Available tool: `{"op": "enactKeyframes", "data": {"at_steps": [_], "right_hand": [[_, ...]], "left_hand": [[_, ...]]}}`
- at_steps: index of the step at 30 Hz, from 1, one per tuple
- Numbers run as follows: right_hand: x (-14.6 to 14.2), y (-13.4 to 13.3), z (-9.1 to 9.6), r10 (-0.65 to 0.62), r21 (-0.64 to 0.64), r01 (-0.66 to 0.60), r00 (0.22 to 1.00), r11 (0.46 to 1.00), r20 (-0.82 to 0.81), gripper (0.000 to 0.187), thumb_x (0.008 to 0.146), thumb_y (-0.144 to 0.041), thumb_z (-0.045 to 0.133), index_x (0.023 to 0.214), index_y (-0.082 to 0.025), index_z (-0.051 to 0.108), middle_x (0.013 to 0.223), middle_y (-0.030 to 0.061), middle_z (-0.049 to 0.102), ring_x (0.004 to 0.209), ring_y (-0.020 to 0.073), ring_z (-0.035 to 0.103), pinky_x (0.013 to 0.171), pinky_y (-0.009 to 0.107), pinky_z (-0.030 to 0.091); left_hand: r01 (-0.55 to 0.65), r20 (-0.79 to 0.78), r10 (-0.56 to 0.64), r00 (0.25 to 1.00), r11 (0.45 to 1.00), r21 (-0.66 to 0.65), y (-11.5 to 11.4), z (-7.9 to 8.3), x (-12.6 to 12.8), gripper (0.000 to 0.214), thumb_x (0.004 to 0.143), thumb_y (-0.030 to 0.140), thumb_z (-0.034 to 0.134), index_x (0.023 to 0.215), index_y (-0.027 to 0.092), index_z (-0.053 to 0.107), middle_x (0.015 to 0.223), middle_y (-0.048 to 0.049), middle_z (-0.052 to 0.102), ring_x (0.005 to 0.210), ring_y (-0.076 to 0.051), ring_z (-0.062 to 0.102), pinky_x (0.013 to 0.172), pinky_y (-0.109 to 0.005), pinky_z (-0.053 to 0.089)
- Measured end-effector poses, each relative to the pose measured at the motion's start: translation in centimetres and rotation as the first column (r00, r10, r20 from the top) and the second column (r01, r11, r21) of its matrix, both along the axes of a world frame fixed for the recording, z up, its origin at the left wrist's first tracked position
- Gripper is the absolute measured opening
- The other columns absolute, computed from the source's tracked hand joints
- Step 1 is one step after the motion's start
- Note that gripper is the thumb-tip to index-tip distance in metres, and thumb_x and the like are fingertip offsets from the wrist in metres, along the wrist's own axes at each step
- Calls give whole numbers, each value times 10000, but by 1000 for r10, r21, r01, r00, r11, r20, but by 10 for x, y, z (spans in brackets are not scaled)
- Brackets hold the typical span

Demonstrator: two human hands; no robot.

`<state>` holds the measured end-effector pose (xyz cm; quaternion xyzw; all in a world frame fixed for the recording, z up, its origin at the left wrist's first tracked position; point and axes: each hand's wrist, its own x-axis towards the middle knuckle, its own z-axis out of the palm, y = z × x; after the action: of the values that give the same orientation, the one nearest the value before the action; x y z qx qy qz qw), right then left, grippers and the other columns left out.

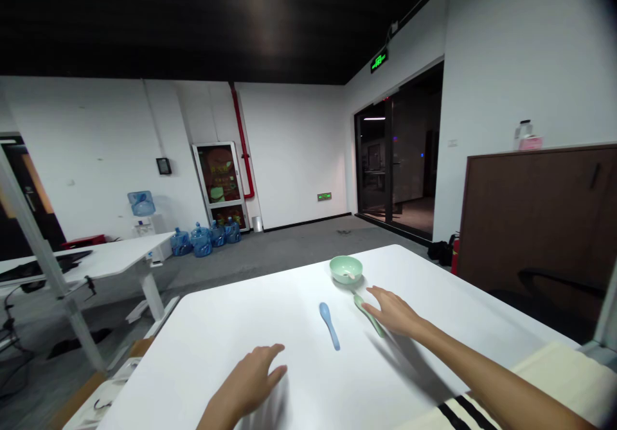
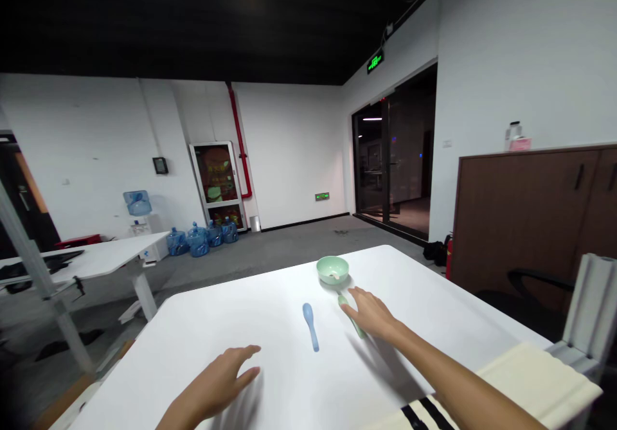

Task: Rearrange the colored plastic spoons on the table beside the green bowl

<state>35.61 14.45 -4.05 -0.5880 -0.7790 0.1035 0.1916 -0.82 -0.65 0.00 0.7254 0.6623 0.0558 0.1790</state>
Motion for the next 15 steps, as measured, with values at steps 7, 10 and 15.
{"op": "enactKeyframes", "data": {"at_steps": [7, 10, 15], "right_hand": [[-12, 44, 27, -42, 29, 40, 997, 999, 69, 501, 896, -546, 417, 1184, -192, 623, 1129, 137, 674, 1080, 278, 598, 853, 309, 411], [-28, 78, 41, -118, 11, 118, 983, 993, 138, 455, 885, -526, 444, 1027, -167, 685, 1076, 159, 685, 1037, 284, 615, 811, 308, 418], [-53, 130, 40, -186, -33, 197, 962, 980, 201, 392, 840, -459, 511, 1012, -157, 693, 1111, 162, 676, 1001, 270, 641, 763, 301, 444]], "left_hand": [[-2, 7, 2, 1000, 1000, -2, 1, 1, 2, 556, 875, 550, 405, 1361, 296, 496, 1334, -66, 578, 1215, -268, 524, 1027, -405, 386], [-9, 18, 10, 1000, 1000, -11, 2, -1, 1, 554, 872, 554, 414, 1359, 305, 496, 1321, -70, 586, 1200, -267, 534, 1018, -413, 394], [-21, 20, 21, 1000, 1000, -14, 6, -6, -4, 559, 870, 574, 412, 1358, 314, 495, 1313, -69, 587, 1192, -280, 533, 1015, -422, 393]]}}
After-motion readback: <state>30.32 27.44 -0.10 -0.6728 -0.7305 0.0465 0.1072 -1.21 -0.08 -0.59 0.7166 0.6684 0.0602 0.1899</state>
